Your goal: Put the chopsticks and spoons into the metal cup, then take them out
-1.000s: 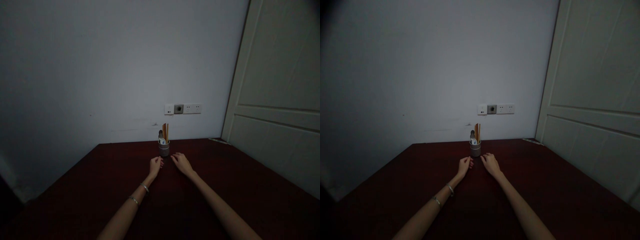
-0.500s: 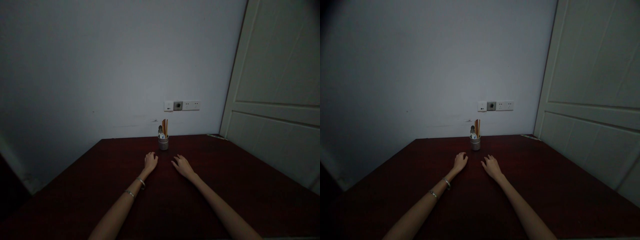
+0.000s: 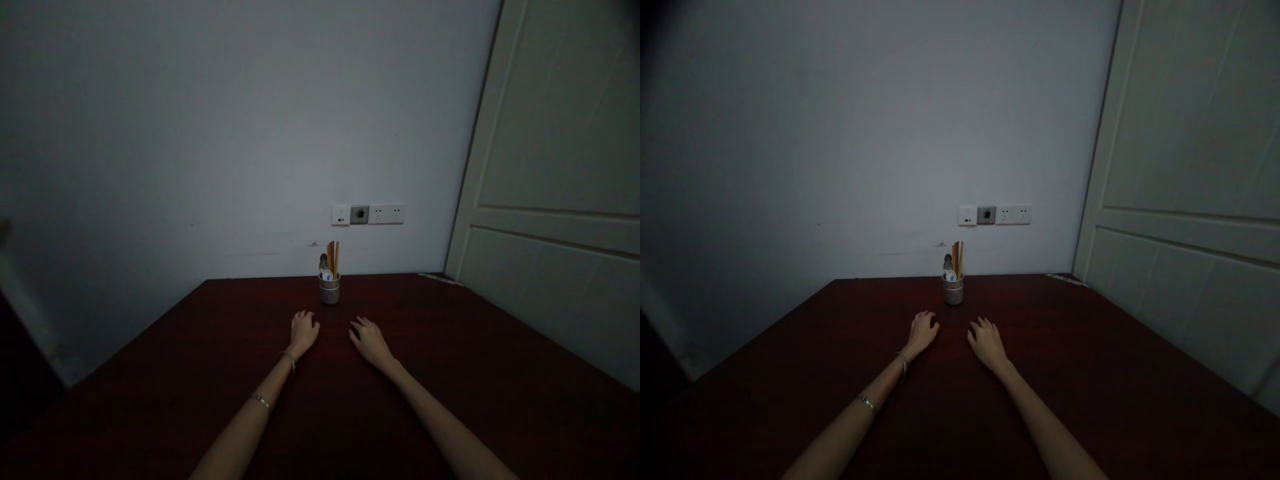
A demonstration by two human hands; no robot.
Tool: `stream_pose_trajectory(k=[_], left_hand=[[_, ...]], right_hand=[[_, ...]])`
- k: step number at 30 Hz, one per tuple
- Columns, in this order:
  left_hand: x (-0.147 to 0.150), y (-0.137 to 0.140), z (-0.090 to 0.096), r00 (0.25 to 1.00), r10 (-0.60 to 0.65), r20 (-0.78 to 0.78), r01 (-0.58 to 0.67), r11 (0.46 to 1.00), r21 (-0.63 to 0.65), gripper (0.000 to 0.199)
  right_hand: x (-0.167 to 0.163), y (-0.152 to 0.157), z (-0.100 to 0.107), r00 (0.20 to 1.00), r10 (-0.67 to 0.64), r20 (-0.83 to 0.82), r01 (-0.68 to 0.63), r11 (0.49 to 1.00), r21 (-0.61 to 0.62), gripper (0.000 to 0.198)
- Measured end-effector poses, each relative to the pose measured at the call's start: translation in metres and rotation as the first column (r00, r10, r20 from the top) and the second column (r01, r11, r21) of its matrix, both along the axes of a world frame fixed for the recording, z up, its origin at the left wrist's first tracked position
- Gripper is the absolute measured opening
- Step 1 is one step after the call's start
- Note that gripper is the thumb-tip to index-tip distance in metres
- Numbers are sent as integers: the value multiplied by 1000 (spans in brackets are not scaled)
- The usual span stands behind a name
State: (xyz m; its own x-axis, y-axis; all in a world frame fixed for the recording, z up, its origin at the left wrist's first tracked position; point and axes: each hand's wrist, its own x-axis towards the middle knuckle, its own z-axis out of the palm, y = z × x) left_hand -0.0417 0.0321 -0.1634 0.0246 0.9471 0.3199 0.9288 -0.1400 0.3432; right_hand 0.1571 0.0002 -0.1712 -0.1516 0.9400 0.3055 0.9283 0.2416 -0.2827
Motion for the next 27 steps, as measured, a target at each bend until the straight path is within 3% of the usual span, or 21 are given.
stream_pose_trajectory(k=[16, 27], left_hand=[[-6, 5, -4, 982, -27, 189, 30, 999, -13, 30], [-5, 3, -3, 994, -11, 109, 11, 1000, 1, 31]], right_hand=[[0, 0, 2, 1000, 7, -1, -7, 1000, -21, 44], [-1, 0, 1, 999, 18, 30, -18, 1000, 17, 44]])
